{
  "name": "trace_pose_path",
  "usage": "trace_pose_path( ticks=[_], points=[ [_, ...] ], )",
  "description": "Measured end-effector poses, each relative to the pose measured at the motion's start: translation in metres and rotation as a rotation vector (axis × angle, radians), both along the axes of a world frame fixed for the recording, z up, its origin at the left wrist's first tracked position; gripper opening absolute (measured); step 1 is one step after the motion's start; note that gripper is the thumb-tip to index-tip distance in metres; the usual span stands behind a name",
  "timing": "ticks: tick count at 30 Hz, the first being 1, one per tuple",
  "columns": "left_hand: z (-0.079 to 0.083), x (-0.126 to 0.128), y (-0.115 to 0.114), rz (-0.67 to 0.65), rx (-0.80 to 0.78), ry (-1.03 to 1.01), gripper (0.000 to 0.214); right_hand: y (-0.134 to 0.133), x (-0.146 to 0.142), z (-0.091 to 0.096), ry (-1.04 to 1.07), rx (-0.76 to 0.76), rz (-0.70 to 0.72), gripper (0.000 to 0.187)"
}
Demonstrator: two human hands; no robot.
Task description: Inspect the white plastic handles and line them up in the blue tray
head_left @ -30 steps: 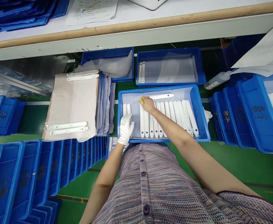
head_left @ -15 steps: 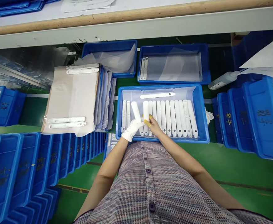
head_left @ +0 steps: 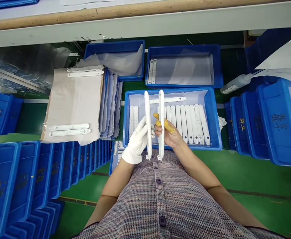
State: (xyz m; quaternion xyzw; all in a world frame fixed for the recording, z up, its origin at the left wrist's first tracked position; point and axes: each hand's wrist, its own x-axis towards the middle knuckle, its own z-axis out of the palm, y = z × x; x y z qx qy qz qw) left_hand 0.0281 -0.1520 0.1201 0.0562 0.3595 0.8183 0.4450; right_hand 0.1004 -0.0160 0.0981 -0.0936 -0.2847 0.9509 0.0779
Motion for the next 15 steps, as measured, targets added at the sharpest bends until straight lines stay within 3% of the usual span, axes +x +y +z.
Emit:
trace_pose_path(
  ticks=[5, 9, 15],
  points=[
    [0.0037, 0.0039, -0.0023, 0.031, 0.007, -0.075, 0.036, -0.0044, 0.0016, 0.0004, -0.034, -0.031, 0.031, 0.040],
    [0.0058, 0.0025, -0.0038, 0.038, -0.017, -0.167, 0.036, -0.0052, -0.0009, -0.0052, -0.109, -0.031, -0.028, 0.032],
    [0.0010, -0.0018, -0.0027, 0.043, -0.007, -0.298, 0.032, -0.0049, -0.0057, -0.0037, -0.135, -0.122, -0.033, 0.026]
  ],
)
